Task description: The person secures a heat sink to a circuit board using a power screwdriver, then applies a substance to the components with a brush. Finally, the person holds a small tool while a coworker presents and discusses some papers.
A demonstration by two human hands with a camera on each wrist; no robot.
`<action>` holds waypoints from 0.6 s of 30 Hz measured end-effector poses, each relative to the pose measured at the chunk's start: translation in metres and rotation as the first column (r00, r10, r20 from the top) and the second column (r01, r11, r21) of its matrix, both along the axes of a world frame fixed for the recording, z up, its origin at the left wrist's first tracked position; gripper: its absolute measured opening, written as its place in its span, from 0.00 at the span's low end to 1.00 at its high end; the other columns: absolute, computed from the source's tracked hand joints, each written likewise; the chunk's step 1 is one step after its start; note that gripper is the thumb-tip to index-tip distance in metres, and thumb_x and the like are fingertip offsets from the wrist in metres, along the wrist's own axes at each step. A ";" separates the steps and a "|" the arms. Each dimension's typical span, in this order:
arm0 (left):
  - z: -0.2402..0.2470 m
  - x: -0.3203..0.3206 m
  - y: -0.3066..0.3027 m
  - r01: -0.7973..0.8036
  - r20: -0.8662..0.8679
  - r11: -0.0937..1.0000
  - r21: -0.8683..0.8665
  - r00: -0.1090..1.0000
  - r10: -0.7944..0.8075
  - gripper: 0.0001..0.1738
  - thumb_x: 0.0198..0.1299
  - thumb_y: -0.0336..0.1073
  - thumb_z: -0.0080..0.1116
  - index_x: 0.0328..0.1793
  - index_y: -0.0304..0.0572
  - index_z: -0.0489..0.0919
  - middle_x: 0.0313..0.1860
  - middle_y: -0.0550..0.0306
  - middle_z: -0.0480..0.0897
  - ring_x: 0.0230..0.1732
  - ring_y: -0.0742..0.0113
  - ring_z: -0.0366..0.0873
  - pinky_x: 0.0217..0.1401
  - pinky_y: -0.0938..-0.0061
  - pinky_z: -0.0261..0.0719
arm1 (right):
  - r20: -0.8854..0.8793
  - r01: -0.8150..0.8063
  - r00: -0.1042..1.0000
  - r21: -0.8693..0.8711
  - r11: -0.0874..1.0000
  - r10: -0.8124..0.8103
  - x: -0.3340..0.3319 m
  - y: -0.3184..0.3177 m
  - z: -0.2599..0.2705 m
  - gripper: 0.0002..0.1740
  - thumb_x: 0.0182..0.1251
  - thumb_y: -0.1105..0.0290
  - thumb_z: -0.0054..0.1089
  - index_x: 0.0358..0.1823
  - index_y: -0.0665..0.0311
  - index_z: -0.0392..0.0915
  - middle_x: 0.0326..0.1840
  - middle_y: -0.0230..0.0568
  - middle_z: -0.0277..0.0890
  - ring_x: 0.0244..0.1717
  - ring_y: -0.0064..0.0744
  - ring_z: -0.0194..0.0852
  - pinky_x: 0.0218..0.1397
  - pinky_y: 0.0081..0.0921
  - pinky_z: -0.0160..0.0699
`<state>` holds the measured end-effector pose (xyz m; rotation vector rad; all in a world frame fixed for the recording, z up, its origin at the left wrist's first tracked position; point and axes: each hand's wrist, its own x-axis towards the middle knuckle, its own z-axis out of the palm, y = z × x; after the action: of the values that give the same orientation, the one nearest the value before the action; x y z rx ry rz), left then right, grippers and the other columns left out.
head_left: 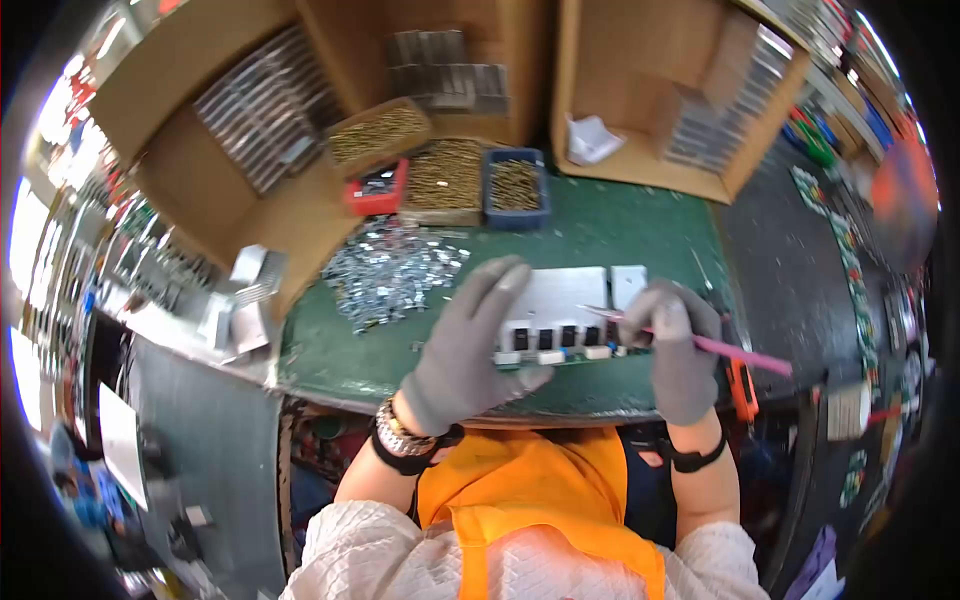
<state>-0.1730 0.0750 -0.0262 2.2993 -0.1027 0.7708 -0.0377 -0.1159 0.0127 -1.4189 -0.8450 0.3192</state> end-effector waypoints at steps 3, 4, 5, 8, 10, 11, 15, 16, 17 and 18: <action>-0.002 0.000 -0.001 -0.028 0.003 1.000 0.013 1.000 0.028 0.49 0.41 0.43 0.78 0.70 0.30 0.68 0.65 0.34 0.71 0.65 0.35 0.71 0.69 0.54 0.72 | -0.114 0.010 0.993 -0.062 0.998 -0.017 0.000 -0.003 -0.002 0.17 0.77 0.61 0.50 0.35 0.67 0.79 0.29 0.34 0.78 0.30 0.19 0.71 0.35 0.20 0.68; -0.003 0.000 -0.002 -0.044 -0.003 0.999 0.009 0.999 0.044 0.49 0.41 0.43 0.78 0.70 0.30 0.68 0.65 0.34 0.71 0.65 0.35 0.71 0.68 0.54 0.72 | -0.163 0.001 0.987 -0.070 0.998 -0.013 0.000 -0.002 -0.005 0.17 0.77 0.60 0.50 0.36 0.66 0.79 0.30 0.35 0.78 0.30 0.19 0.71 0.35 0.19 0.70; -0.003 0.000 -0.002 -0.059 -0.006 0.998 0.006 0.998 0.059 0.49 0.40 0.43 0.78 0.69 0.31 0.68 0.65 0.35 0.71 0.65 0.35 0.72 0.68 0.53 0.72 | -0.160 0.022 0.986 -0.077 0.997 -0.034 -0.001 -0.002 -0.008 0.17 0.77 0.60 0.50 0.36 0.66 0.79 0.30 0.35 0.78 0.30 0.19 0.71 0.35 0.19 0.70; -0.001 -0.004 -0.004 -0.108 -0.076 0.990 0.094 0.990 0.115 0.48 0.42 0.43 0.78 0.70 0.32 0.69 0.68 0.36 0.71 0.66 0.34 0.71 0.69 0.51 0.71 | -0.182 0.003 0.983 0.087 0.996 0.013 -0.006 -0.004 -0.020 0.12 0.76 0.63 0.54 0.41 0.64 0.79 0.35 0.33 0.78 0.35 0.19 0.73 0.39 0.21 0.73; -0.018 -0.014 -0.001 -0.106 -0.110 0.988 0.114 0.987 0.119 0.50 0.46 0.46 0.76 0.72 0.29 0.67 0.73 0.34 0.68 0.72 0.34 0.67 0.72 0.48 0.67 | -0.072 -0.050 0.995 0.175 0.983 0.063 -0.011 -0.015 -0.016 0.08 0.74 0.66 0.59 0.45 0.63 0.78 0.39 0.34 0.78 0.39 0.22 0.74 0.44 0.24 0.75; -0.026 -0.021 0.003 -0.090 -0.134 0.986 0.139 0.985 0.109 0.54 0.53 0.53 0.74 0.77 0.28 0.62 0.77 0.38 0.64 0.78 0.44 0.62 0.78 0.53 0.61 | 0.032 -0.097 0.995 0.161 0.982 0.093 -0.009 -0.028 -0.011 0.09 0.73 0.67 0.61 0.47 0.63 0.78 0.41 0.35 0.77 0.41 0.24 0.74 0.46 0.25 0.75; -0.011 -0.003 -0.011 0.092 -0.071 0.995 -0.025 0.993 -0.094 0.47 0.63 0.46 0.69 0.80 0.31 0.58 0.73 0.37 0.67 0.71 0.43 0.69 0.71 0.56 0.72 | 0.237 -0.073 0.970 0.043 0.996 0.061 -0.022 -0.092 0.000 0.10 0.72 0.67 0.61 0.48 0.65 0.76 0.40 0.40 0.74 0.43 0.33 0.75 0.47 0.29 0.73; -0.012 -0.002 -0.009 0.065 -0.043 0.998 0.003 0.997 -0.065 0.48 0.62 0.49 0.69 0.79 0.30 0.60 0.73 0.36 0.68 0.71 0.43 0.69 0.71 0.55 0.71 | 0.250 -0.057 0.966 -0.037 0.998 0.064 -0.027 -0.114 0.002 0.10 0.73 0.67 0.60 0.48 0.65 0.75 0.40 0.39 0.74 0.43 0.34 0.75 0.47 0.29 0.73; -0.010 -0.002 -0.007 0.022 -0.020 0.999 0.033 1.000 -0.021 0.49 0.61 0.52 0.70 0.78 0.28 0.61 0.73 0.36 0.68 0.71 0.42 0.69 0.72 0.55 0.70 | 0.268 -0.023 0.963 -0.046 0.999 0.034 -0.034 -0.133 0.002 0.10 0.73 0.67 0.60 0.48 0.65 0.75 0.40 0.39 0.74 0.43 0.34 0.75 0.47 0.29 0.73; -0.003 -0.002 -0.007 -0.036 -0.054 0.988 0.152 0.998 0.044 0.49 0.60 0.55 0.70 0.77 0.29 0.63 0.72 0.35 0.69 0.72 0.40 0.69 0.72 0.53 0.69 | 0.289 0.041 0.957 -0.090 0.995 -0.013 -0.040 -0.154 0.000 0.09 0.73 0.68 0.59 0.48 0.65 0.75 0.41 0.40 0.75 0.44 0.35 0.76 0.48 0.30 0.73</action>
<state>-0.1751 0.0678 -0.0296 2.4717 -0.0918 0.7389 -0.0777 -0.2695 0.0122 -1.5883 -1.0574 0.1334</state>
